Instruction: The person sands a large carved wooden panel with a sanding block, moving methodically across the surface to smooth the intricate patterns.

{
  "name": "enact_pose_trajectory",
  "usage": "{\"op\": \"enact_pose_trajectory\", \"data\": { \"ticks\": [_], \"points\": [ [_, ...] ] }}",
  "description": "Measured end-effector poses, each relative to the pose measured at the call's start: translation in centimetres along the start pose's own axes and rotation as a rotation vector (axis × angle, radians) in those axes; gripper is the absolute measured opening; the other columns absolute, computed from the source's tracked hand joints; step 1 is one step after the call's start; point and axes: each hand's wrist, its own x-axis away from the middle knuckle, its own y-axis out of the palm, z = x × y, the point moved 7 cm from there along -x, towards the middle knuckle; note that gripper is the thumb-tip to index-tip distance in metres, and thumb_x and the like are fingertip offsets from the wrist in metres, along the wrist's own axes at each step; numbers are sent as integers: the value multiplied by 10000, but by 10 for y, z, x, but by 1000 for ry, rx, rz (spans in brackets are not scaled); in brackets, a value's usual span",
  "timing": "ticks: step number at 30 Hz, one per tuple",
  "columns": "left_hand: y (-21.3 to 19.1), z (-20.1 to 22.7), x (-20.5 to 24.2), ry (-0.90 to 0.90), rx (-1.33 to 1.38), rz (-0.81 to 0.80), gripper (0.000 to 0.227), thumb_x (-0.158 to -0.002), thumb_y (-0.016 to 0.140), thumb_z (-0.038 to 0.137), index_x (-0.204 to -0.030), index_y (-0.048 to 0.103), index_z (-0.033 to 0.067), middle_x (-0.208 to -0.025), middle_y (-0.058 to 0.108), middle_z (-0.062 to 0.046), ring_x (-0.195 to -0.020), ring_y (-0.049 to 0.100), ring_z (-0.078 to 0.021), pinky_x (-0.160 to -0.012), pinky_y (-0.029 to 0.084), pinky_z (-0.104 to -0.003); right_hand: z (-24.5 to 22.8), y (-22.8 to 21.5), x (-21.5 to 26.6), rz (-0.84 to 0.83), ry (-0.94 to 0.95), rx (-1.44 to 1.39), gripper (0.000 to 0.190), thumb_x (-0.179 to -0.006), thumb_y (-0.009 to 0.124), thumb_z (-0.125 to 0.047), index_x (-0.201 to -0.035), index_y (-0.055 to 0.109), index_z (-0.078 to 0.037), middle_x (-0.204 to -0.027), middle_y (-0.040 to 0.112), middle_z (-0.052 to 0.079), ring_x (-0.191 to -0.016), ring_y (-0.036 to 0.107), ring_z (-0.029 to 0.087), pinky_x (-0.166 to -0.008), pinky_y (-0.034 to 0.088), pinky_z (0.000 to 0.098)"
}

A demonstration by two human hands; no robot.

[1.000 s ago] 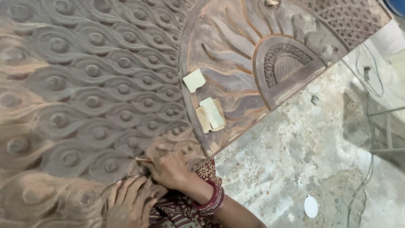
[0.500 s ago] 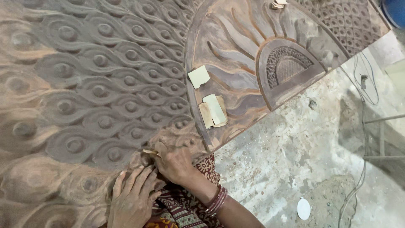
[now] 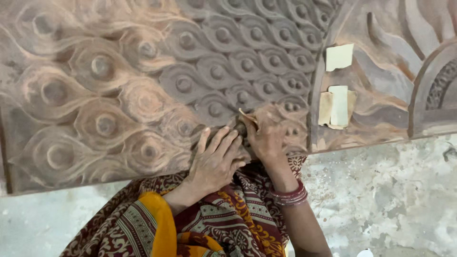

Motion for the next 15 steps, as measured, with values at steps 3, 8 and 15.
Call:
{"op": "enact_pose_trajectory", "data": {
  "ticks": [3,8,15],
  "points": [
    [1,1,4,65,-13,21,623,-925,678,375,-1407,573,-4,-1452,554,-141,-1439,433,-302,-1205,235,-620,-9,-23,-5,-127,51,117,147,-916,801,-198,-989,765,-76,-621,675,98,-463,565,197,-467,453,378],
    [7,-4,13,74,56,0,654,-925,679,372,-1390,562,-72,-1441,554,-195,-1434,437,-329,-1209,249,-605,-28,-34,-8,-33,-18,193,213,-890,796,-159,-1046,731,-29,-718,705,112,-530,622,213,-495,489,367],
    [-10,-2,-5,97,173,32,573,-890,672,373,-1295,609,-27,-1368,595,-148,-1361,482,-300,-1170,265,-592,-20,-20,-17,-145,-36,83,99,-859,778,-132,-908,717,-71,-687,657,110,-564,587,231,-531,459,387]
  ]
}}
